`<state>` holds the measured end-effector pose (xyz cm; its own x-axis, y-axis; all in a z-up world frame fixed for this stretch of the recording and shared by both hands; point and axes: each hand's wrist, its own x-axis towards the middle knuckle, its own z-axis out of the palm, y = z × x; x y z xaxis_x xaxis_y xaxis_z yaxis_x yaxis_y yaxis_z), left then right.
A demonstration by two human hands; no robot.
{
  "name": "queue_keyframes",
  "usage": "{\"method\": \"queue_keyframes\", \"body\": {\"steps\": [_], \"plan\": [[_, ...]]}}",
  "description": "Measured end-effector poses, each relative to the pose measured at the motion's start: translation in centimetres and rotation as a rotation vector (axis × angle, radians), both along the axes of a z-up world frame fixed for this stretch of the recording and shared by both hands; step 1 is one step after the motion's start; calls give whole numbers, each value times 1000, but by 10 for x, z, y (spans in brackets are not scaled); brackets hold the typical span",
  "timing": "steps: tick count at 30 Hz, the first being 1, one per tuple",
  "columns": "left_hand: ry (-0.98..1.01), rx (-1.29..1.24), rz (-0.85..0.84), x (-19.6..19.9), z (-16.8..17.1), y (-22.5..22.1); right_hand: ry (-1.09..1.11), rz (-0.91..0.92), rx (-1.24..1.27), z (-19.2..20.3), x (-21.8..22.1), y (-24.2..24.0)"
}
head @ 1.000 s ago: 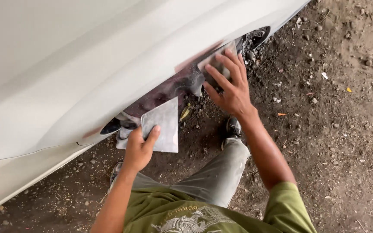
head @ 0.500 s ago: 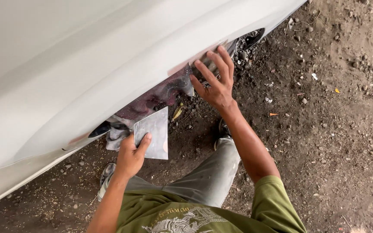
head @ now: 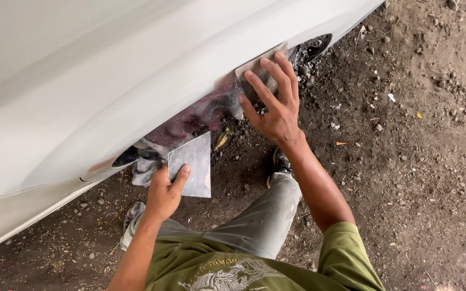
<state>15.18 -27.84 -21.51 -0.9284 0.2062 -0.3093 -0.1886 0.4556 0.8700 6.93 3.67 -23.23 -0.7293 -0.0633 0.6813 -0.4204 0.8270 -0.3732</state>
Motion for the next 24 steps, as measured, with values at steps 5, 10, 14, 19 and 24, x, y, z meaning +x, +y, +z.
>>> {"method": "queue_keyframes", "body": {"steps": [5,10,14,19,24], "plan": [[-89,-39,28,4,-6,-8,44,-38,7,-35,-18,-4],[-34,-4,37,5,-14,-9,139,-30,-2,-80,-21,-3],[-127,-27,81,9,-14,6,-146,30,27,-76,12,-1],[206,196,197,-10,3,54,-428,587,-421,6,89,-6],[-355,904,421,-14,52,61,-615,622,-262,36,105,10]]}}
